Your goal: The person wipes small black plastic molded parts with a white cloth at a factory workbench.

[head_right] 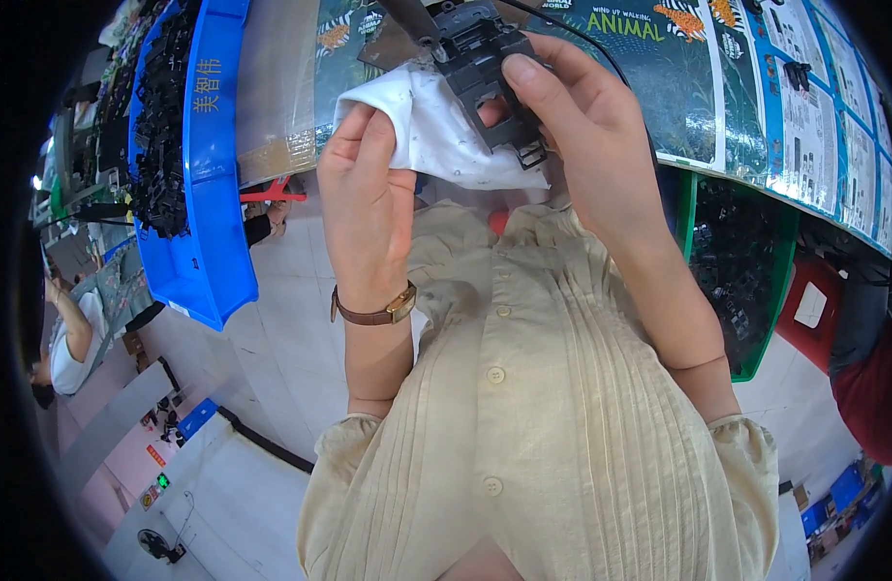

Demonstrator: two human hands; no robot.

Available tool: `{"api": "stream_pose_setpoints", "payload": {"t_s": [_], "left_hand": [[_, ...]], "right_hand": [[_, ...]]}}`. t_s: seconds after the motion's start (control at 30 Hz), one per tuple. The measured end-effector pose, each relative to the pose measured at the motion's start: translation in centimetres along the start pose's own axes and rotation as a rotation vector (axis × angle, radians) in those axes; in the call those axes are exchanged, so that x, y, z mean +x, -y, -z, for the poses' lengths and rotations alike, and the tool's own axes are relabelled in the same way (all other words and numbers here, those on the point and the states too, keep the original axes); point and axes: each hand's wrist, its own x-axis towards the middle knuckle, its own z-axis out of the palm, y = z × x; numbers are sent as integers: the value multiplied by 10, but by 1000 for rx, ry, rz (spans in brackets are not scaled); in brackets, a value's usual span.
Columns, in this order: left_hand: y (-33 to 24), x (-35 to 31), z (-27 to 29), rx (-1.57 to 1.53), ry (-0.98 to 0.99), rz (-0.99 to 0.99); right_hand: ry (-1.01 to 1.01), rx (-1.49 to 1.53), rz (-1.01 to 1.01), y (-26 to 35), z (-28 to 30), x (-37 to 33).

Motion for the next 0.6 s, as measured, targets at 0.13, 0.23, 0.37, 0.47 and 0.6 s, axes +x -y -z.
{"api": "stream_pose_setpoints", "payload": {"t_s": [0.13,0.23,0.37,0.47,0.6], "left_hand": [[1,1,1,-3,-1,-2],[2,1,0,-7,-4,-10],[2,1,-5,-68,-56,-17],[2,0,-5,-68,-52,-12],[1,2,-4,-59,-37,-24]], "right_hand": [[19,5,3,-1,1,1],[12,0,8,-1,-1,1],[12,6,18,0,1,0],[7,18,13,0,0,-1],[18,15,12,0,0,0]]}}
